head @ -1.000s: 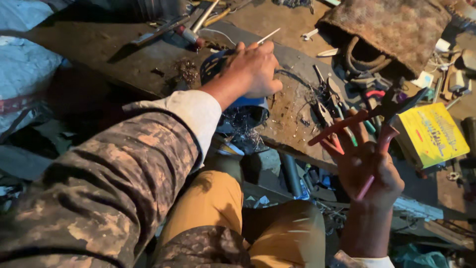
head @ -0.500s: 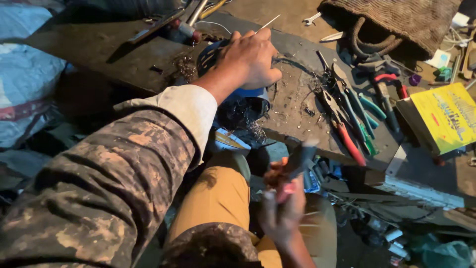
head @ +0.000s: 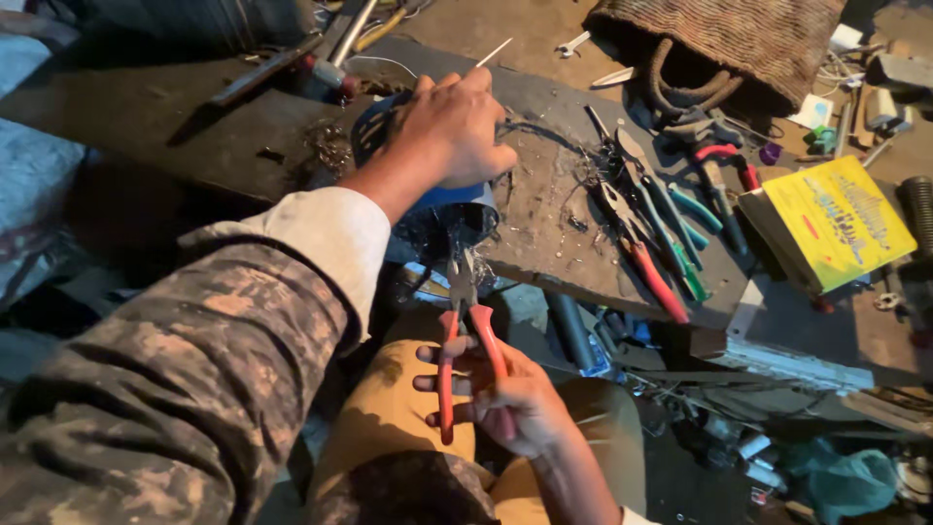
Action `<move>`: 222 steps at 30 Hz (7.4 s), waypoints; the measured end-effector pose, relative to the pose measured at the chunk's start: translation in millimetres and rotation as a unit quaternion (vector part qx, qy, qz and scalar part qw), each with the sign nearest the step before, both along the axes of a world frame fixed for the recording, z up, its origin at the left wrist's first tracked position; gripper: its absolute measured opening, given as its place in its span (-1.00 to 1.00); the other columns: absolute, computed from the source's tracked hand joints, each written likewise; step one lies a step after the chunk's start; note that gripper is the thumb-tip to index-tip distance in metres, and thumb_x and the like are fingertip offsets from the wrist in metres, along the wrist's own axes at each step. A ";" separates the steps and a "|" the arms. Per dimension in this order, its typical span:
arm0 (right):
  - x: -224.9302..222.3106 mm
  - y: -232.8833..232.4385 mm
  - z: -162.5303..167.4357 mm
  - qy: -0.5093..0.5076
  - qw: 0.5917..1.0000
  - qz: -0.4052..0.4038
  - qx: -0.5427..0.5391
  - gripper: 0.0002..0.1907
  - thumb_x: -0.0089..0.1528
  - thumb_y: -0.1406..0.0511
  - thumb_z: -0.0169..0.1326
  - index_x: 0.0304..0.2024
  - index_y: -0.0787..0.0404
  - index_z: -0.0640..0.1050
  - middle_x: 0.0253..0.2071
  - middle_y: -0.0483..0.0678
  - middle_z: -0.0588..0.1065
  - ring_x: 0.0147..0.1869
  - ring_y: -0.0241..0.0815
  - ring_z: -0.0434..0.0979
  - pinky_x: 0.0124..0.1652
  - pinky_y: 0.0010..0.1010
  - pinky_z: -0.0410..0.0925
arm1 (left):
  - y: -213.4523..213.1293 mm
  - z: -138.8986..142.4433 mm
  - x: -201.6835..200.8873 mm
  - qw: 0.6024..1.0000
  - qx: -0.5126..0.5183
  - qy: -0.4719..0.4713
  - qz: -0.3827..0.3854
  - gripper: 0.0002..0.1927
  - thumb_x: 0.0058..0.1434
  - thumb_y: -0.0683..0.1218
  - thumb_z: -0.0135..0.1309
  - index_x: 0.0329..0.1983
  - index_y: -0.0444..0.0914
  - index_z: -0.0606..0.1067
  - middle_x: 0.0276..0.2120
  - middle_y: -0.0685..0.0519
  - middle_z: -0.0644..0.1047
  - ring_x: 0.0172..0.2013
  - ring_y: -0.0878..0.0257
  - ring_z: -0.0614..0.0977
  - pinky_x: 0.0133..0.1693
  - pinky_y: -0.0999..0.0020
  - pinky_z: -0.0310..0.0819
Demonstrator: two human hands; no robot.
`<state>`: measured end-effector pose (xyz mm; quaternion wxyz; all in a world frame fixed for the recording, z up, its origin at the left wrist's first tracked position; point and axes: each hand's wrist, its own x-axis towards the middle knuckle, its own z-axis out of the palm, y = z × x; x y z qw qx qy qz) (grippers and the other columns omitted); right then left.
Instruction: The person sits on the ground and strips copper windings out of an old electric motor stator. They hold the motor casing steady with one hand while using pliers and a screwdriver to pull and pry bundles of wire out of the housing, working around the inside of the casing.
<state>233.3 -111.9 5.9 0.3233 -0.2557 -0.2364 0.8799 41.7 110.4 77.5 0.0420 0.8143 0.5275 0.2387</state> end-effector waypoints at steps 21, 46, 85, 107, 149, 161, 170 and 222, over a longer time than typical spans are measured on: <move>8.2 -17.3 -36.1 -0.462 0.867 0.063 0.174 -0.06 0.01 0.61 -0.02 0.52 0.22 0.34 -0.17 0.14 0.41 -0.14 -0.09 0.34 -0.17 -0.36 0.28 | 4.1 -3.9 -4.2 1.000 0.013 -0.015 0.006 -0.62 -0.07 0.16 0.19 -0.31 -0.17 0.67 -0.10 -0.07 0.47 0.03 -0.10 0.49 0.04 -0.16 0.25; -42.4 6.4 26.9 -0.147 0.988 0.000 0.054 -0.07 -0.20 0.50 -0.12 0.33 0.28 0.31 0.07 0.06 0.45 0.07 0.01 0.52 -0.11 0.04 0.56 | 1.2 -2.4 -2.8 0.999 0.032 -0.027 -0.016 -0.64 -0.07 0.14 0.19 -0.36 -0.20 0.63 -0.10 -0.11 0.47 0.03 -0.14 0.49 0.01 -0.19 0.25; -34.2 81.6 -110.4 -0.582 0.654 -0.029 0.482 -0.08 -0.09 0.46 0.12 0.37 0.19 0.22 0.27 0.25 0.29 -0.01 0.36 0.48 -0.23 -0.03 0.44 | 62.9 -6.9 -10.3 0.993 -0.005 0.053 -0.104 -0.39 -0.21 0.28 0.38 -0.28 -0.27 0.65 -0.21 -0.18 0.58 -0.18 -0.13 0.63 -0.15 -0.05 0.51; -36.9 80.2 -155.1 -0.593 0.655 -0.077 0.463 -0.45 0.14 0.30 0.19 0.20 0.10 0.42 -0.18 0.23 0.47 -0.12 0.37 0.48 -0.23 0.09 0.38 | 55.6 -16.8 1.3 0.993 0.049 0.019 -0.110 -0.41 -0.25 0.28 0.41 -0.27 -0.20 0.67 -0.26 -0.12 0.61 -0.19 -0.07 0.64 -0.17 0.00 0.51; -11.6 67.4 -111.2 -0.612 0.517 -0.101 0.590 -0.51 0.00 0.38 0.18 0.01 0.10 0.50 -0.06 0.21 0.44 -0.24 0.27 0.50 -0.38 -0.03 0.41 | 53.5 -17.1 5.7 0.990 0.089 -0.004 -0.106 -0.41 -0.15 0.25 0.38 -0.25 -0.29 0.62 -0.37 -0.19 0.63 -0.34 -0.14 0.67 -0.31 -0.05 0.55; -3.0 -45.7 -93.3 -0.496 0.701 -0.141 0.492 -0.48 -0.07 0.45 0.08 0.00 0.17 0.48 -0.12 0.09 0.40 -0.22 0.12 0.49 -0.29 -0.20 0.43 | 41.8 -0.6 1.8 0.991 0.111 0.048 -0.058 -0.29 -0.37 0.42 0.43 -0.30 -0.14 0.66 0.20 -0.29 0.38 0.15 -0.24 0.46 -0.02 -0.47 0.26; 42.6 -78.7 -94.3 -0.289 0.858 -0.285 0.315 -0.33 -0.06 0.60 -0.06 0.15 0.33 0.33 -0.21 -0.09 0.36 -0.29 -0.36 0.34 -0.31 -0.57 0.31 | -149.5 45.0 -2.7 0.948 0.109 -0.300 -0.007 -0.63 0.29 0.09 0.23 0.00 -0.22 0.49 -0.01 -0.08 0.52 0.02 0.02 0.61 0.03 0.21 0.46; 77.1 -91.8 -114.1 -0.047 0.985 -0.162 0.046 -0.23 -0.13 0.44 -0.09 0.21 0.30 0.44 0.26 0.11 0.40 0.23 0.10 0.53 -0.01 -0.04 0.54 | -46.7 29.8 -40.0 0.960 0.057 0.275 -0.006 -0.20 0.15 -0.19 0.00 0.51 -0.18 0.12 0.41 -0.31 0.22 -0.26 -0.23 0.69 -0.24 -0.09 0.58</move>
